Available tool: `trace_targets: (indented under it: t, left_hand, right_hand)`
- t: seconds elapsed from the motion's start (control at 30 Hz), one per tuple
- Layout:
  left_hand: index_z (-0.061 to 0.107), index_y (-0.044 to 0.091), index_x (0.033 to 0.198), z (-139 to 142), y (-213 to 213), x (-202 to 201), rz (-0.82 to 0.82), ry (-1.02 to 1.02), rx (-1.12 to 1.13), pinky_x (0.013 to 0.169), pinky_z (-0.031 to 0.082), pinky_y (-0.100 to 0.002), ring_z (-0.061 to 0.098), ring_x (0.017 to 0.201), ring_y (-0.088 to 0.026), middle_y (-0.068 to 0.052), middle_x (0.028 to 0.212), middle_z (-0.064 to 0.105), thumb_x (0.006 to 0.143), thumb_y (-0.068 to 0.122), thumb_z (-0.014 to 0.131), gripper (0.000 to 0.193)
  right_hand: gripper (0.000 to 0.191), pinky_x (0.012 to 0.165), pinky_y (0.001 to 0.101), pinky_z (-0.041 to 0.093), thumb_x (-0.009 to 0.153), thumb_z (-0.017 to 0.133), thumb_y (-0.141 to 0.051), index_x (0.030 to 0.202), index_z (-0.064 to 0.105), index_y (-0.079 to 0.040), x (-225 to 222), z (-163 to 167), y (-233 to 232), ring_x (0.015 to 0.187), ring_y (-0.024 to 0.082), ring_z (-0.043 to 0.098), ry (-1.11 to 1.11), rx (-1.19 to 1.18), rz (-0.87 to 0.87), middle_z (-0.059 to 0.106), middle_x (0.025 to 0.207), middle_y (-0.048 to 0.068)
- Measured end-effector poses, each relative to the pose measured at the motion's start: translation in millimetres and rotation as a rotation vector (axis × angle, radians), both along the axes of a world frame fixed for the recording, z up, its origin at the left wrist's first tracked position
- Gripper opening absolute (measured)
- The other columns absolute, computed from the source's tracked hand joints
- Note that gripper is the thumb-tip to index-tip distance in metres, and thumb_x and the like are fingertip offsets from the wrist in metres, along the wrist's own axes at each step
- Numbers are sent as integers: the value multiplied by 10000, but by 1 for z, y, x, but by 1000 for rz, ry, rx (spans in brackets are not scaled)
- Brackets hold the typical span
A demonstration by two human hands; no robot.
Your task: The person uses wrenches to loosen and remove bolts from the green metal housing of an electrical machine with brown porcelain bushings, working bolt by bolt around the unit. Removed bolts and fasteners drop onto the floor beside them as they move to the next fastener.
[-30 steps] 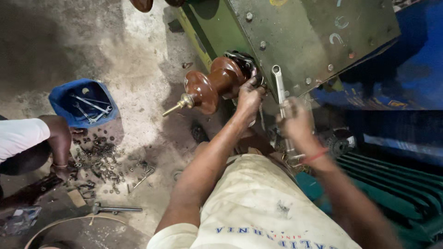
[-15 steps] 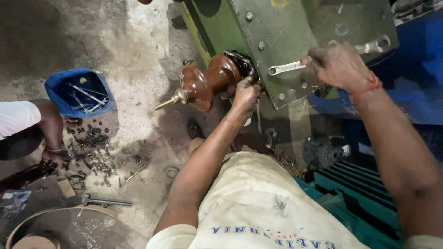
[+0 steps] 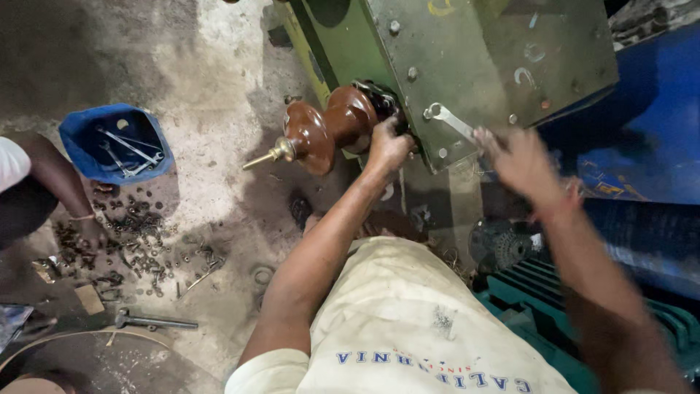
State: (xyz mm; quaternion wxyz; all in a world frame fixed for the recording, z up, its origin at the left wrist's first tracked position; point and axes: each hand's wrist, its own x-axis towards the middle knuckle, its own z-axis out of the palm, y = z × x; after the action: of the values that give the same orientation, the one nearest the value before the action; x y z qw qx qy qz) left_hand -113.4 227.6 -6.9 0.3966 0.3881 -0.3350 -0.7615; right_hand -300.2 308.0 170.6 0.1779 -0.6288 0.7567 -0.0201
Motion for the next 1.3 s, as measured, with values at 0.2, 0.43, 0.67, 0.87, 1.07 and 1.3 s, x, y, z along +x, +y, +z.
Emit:
trace_targets:
  t: [0.2, 0.43, 0.67, 0.87, 1.07, 1.3]
  left_hand:
    - [716, -8, 1127, 5, -5, 0, 44, -29, 16, 497, 456, -279, 616, 639, -121, -57, 885, 735, 744, -93, 561, 421]
    - [691, -19, 1237, -12, 20, -25, 227, 64, 147, 464, 459, -296, 553, 568, -164, -91, 834, 642, 786, -86, 534, 482]
    - [653, -52, 1212, -7, 4, -15, 130, 277, 166, 571, 515, -315, 664, 702, -182, -101, 920, 712, 766, -109, 555, 460]
    - [703, -46, 1105, -5, -22, -4, 36, -61, 91, 489, 502, -313, 634, 607, -166, -84, 806, 695, 729, -115, 542, 414]
    - [690, -23, 1134, 1, -11, -2, 32, 41, 219, 409, 394, -323, 553, 526, -177, -89, 746, 649, 780, -96, 549, 388]
    - [641, 44, 1304, -19, 20, -20, 182, 479, 266, 637, 499, -286, 649, 805, -146, -34, 1036, 709, 799, -148, 501, 558]
  right_hand:
    - [357, 838, 581, 533, 1035, 562, -438, 1135, 725, -136, -52, 5, -83, 906, 428, 688, 317, -47, 464, 714, 890, 208]
    - [293, 698, 484, 526, 1119, 559, -241, 1122, 717, 6, 47, -36, 9, 832, 347, 693, 290, -274, 133, 701, 878, 206]
    - [302, 696, 475, 535, 1077, 558, -260, 1286, 723, -117, 29, -23, 23, 804, 346, 693, 167, -299, 164, 730, 898, 198]
    - [471, 757, 557, 554, 1057, 463, -543, 1253, 708, -191, -37, 21, -85, 785, 425, 727, 404, 292, 197, 718, 760, 251]
    - [517, 751, 578, 544, 1107, 533, -515, 1068, 739, -42, 11, -1, -41, 814, 457, 685, 324, -137, 241, 675, 879, 282]
    - [356, 592, 505, 514, 1006, 528, -333, 1181, 589, -28, 106, -49, 61, 692, 452, 663, -559, -204, -515, 711, 871, 232]
